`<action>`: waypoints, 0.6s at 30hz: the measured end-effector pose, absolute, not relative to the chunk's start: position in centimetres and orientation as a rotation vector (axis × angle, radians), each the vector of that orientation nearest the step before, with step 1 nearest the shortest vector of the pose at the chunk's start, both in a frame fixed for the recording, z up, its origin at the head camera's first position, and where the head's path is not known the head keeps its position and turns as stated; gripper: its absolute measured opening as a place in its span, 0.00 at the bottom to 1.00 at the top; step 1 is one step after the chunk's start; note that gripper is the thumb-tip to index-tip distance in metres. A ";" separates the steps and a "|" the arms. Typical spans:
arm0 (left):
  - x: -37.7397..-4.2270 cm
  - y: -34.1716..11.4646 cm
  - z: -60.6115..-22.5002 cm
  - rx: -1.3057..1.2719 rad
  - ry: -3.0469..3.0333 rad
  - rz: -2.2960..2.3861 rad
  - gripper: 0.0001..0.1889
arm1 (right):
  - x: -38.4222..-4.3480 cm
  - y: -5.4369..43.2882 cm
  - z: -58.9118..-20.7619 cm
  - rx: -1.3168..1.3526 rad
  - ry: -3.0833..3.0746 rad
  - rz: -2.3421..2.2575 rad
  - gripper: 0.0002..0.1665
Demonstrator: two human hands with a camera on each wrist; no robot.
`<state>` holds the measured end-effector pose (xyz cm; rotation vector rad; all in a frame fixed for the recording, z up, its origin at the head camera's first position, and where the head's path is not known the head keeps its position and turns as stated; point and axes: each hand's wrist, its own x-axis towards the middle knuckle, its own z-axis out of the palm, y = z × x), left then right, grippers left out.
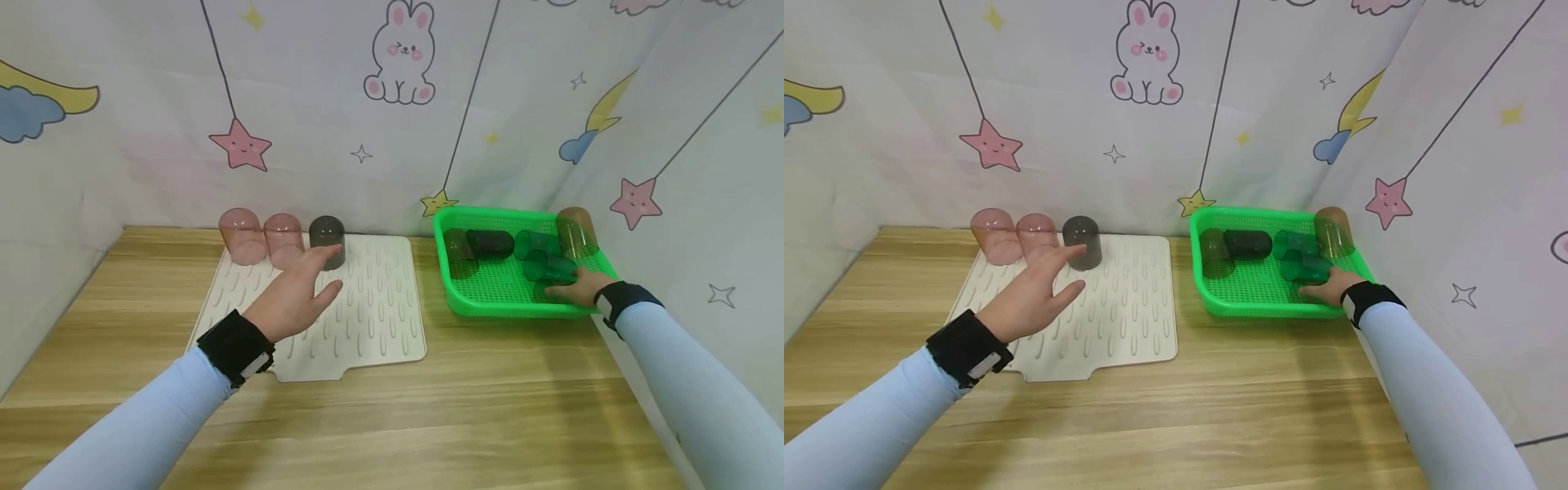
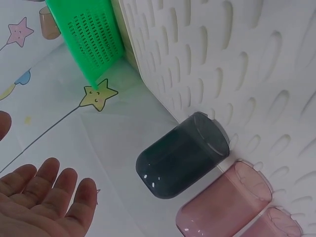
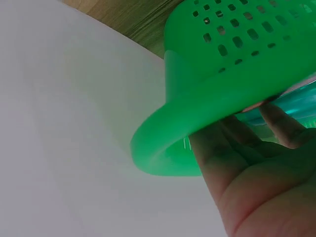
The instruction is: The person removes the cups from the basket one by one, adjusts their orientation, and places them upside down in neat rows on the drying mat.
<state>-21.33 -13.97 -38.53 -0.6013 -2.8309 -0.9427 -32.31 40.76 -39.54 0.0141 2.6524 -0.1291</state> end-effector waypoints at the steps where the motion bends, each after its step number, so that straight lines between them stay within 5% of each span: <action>1: -21.3 -13.9 -38.5 -0.600 -2.832 -0.942 0.30 | -32.4 40.9 -39.5 0.008 2.659 -0.132 0.75; 18: -21.3 -13.8 -38.5 -0.622 -2.820 -0.946 0.31 | -31.4 39.7 -36.4 -0.074 2.761 -0.080 0.64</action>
